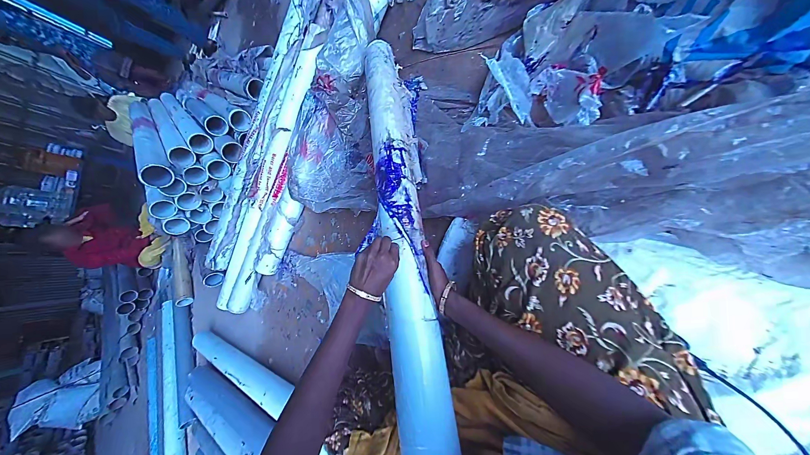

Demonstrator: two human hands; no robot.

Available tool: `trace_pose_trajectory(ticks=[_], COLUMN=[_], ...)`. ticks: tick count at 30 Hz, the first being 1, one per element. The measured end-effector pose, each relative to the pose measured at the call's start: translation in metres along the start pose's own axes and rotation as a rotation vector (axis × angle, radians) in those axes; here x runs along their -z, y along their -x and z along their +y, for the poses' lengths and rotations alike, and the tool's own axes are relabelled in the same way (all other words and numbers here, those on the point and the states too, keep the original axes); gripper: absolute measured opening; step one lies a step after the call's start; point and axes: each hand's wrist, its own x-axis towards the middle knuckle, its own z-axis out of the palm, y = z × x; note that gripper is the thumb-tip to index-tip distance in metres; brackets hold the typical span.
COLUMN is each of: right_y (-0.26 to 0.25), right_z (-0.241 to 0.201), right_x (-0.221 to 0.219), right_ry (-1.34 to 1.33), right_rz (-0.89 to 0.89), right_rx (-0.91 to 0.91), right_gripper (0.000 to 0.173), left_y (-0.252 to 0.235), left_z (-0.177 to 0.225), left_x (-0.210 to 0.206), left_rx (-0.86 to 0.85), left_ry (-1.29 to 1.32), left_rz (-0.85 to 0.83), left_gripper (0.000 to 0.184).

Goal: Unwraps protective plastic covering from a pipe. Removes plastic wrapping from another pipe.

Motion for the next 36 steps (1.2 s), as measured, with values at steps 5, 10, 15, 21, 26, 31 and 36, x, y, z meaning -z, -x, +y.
trace_pose_trajectory(ticks=[5, 10, 15, 21, 26, 31, 36], right_y=[-0.001, -0.002, 0.001, -0.002, -0.005, -0.003, -0.001], right_z=[0.0, 0.003, 0.0, 0.0, 0.003, 0.001, -0.002], right_x=[0.004, 0.002, 0.0, -0.001, -0.001, -0.002, -0.004], right_ry=[-0.007, 0.012, 0.023, 0.01, 0.008, 0.003, 0.033], right_rz=[-0.007, -0.001, 0.022, 0.027, 0.025, 0.033, 0.058], right_rx=[-0.003, 0.007, -0.009, 0.0, -0.001, 0.001, -0.021], right_gripper=[0.061, 0.061, 0.059, 0.059, 0.057, 0.056, 0.056], left_y=[-0.029, -0.02, -0.025, -0.033, -0.043, -0.056, -0.068], left_z=[-0.052, -0.076, -0.022, -0.028, -0.041, -0.046, -0.047], left_x=[0.03, 0.066, 0.036, 0.014, 0.019, 0.024, 0.026], left_rx=[0.643, 0.488, 0.056, -0.108, -0.178, -0.166, -0.231], left_ry=[0.16, 0.449, 0.391, 0.315, 0.272, 0.266, 0.201], left_rz=[-0.016, 0.311, 0.008, -0.309, -0.387, -0.562, -0.645], left_gripper=[0.025, 0.031, 0.019, 0.022, 0.021, 0.025, 0.025])
